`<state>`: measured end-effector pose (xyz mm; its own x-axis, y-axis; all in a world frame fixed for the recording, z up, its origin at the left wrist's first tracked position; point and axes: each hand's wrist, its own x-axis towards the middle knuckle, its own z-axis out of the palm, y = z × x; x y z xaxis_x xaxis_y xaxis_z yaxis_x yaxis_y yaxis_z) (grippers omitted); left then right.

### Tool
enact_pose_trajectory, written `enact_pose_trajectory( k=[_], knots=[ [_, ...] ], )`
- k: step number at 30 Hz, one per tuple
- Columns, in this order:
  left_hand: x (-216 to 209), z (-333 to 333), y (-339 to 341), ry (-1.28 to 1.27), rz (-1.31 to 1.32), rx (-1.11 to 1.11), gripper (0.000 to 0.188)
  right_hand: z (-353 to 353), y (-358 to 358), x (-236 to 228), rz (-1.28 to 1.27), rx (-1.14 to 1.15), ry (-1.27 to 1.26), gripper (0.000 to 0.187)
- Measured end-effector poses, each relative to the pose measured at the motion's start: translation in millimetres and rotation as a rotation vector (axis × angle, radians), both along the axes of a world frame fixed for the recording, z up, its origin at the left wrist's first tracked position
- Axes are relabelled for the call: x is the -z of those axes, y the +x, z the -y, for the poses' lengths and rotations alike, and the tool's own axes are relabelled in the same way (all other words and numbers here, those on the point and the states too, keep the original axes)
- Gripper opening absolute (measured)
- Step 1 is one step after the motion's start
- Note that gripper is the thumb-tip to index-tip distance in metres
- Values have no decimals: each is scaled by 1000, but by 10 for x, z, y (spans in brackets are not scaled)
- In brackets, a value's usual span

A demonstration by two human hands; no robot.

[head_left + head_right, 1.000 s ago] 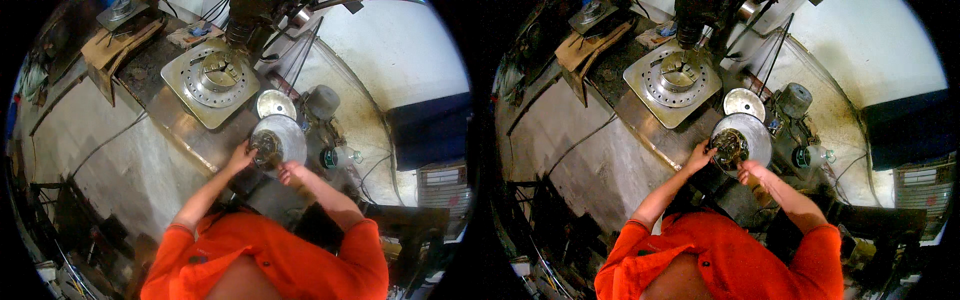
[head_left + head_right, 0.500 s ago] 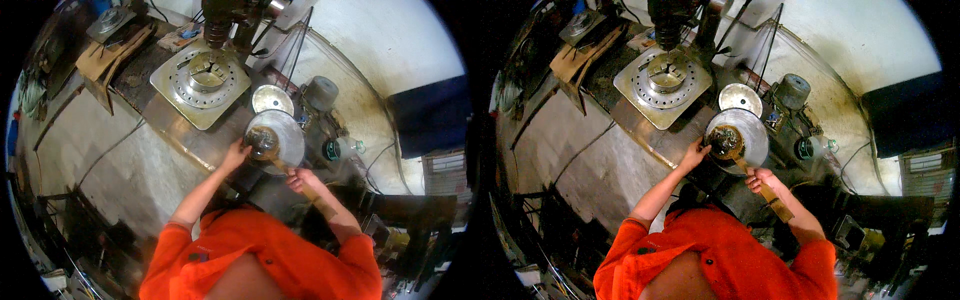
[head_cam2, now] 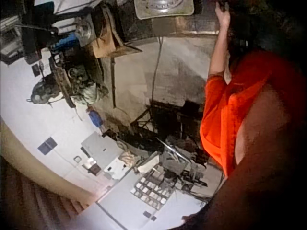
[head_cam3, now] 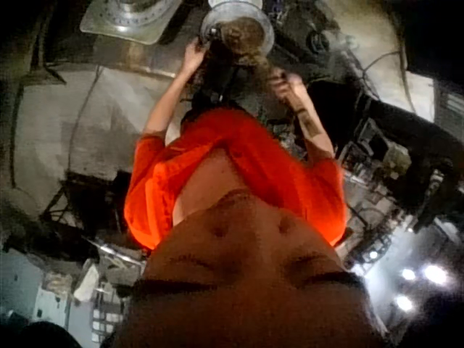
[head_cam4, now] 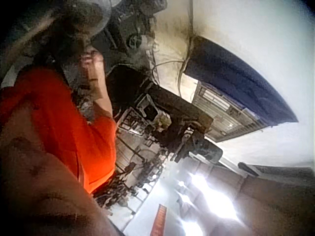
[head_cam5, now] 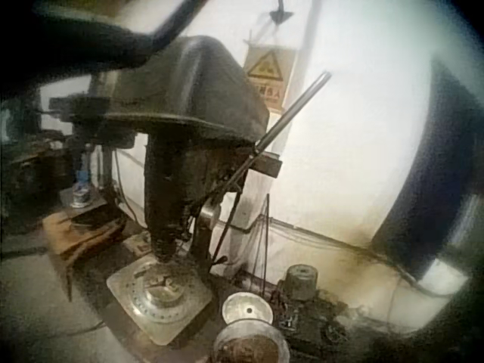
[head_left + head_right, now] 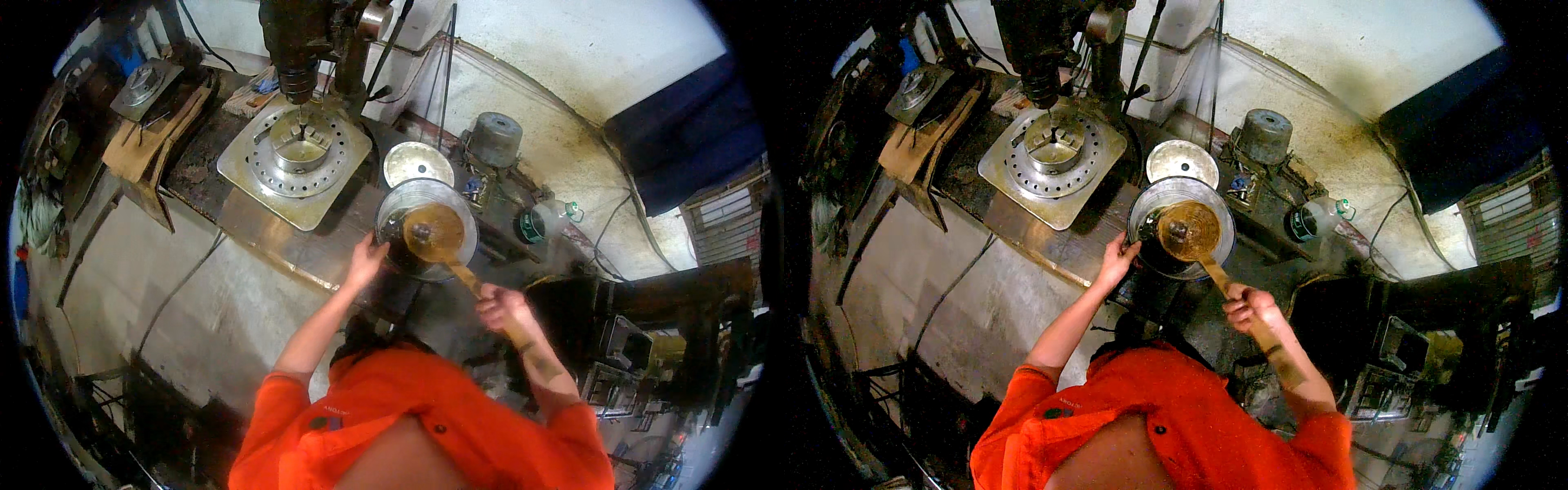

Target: The person uses a wooden-handled strainer to scoop small metal parts from a liquid-filled bucket, rinses them, and transfers them into a metal tray. The person repeats this process multiple times, moving between the bucket and the tray.

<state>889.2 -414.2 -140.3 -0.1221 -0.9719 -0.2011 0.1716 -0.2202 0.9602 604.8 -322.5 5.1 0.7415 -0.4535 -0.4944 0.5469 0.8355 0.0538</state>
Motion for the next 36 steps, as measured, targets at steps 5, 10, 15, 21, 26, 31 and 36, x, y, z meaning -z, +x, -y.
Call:
enact_pose_trajectory(
  k=[5,10,15,21,26,31,36],
  knots=[
    [-72,31,5,19,38,52,44,-101,-172,105,-53,13,-129,23],
    [-124,129,205,-151,452,102,40,-102,39,-161,-468,45,-165,17],
    [-730,116,253,-370,693,-8,33,-133,231,-395,-864,-129,-299,17],
    [-963,69,-25,-614,764,-36,30,-62,29,-259,-668,-104,-257,14],
    [-1050,-5,-341,-558,937,40,30,-69,-129,-190,-952,-283,-484,12],
    [-1189,-64,-689,-520,1039,-9,22,81,-431,-349,-790,-376,-570,11],
    [-1317,-234,-962,-504,1098,-124,28,182,-675,-440,-716,-487,-854,12]
  ],
)
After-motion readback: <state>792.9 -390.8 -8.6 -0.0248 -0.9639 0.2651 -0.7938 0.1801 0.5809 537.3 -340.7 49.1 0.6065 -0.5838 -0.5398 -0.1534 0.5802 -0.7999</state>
